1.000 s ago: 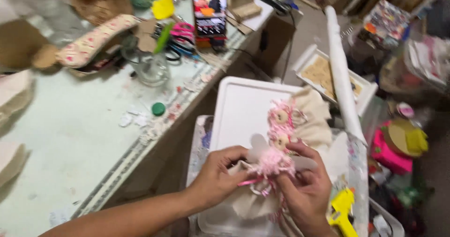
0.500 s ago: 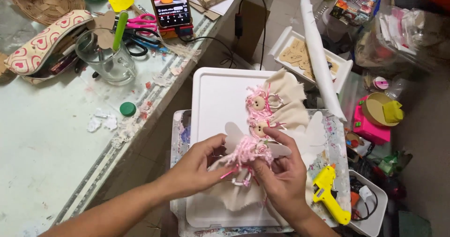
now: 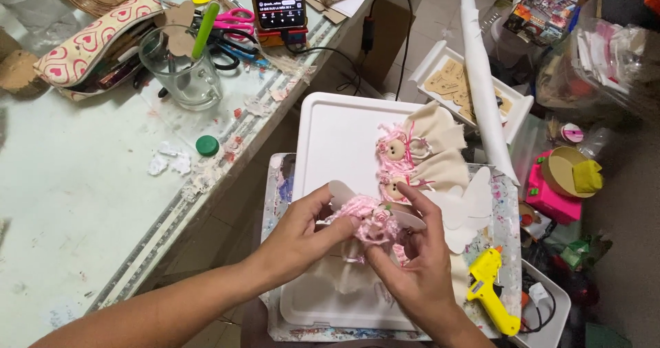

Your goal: The person assembles small fabric dolls by attaching white paper wings to the back of each doll using a hot glue gun. They handle the dolls one at a time, apply glue, and press the wings into place.

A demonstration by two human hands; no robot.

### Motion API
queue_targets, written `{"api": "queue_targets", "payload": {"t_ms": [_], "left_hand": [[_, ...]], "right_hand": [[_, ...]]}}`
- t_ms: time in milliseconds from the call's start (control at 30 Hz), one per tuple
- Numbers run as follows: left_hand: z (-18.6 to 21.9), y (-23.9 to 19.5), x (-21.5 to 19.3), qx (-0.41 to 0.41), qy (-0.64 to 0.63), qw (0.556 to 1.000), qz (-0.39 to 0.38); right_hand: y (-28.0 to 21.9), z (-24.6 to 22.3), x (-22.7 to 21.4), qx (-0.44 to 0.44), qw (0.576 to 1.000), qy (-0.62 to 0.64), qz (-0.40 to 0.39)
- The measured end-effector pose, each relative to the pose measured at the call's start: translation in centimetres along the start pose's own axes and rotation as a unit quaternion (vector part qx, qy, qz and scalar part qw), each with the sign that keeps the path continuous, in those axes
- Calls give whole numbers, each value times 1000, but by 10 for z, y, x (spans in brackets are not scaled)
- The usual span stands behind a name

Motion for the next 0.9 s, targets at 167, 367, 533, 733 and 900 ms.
{"api": "queue_targets", "payload": {"t_ms": [167, 367, 533, 733, 900], "left_hand": [[2, 0, -5, 44, 70, 997, 7], [16, -10, -4, 248, 196, 945, 88], [21, -19, 8, 334, 229, 912, 59], [23, -18, 7, 345, 273, 895, 72], [22, -17, 4, 302, 213, 928, 45]], "right_hand": [[3, -1, -3, -12, 999, 35, 10], [3, 2, -9, 3, 998, 50, 30], [-4, 2, -4, -118, 992, -11, 41], [-12, 6, 0, -258, 955, -116, 90], [-11, 15, -5, -228, 966, -85, 82]]}}
Point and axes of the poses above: each hand's wrist, its own y-axis towards the middle knuckle, its own x-axis out of the palm, z = x × y, the point moved 3 cm from there along y, towards the middle knuckle, and after that the axes turned 5 degrees about -y, right-handed, at the moved point
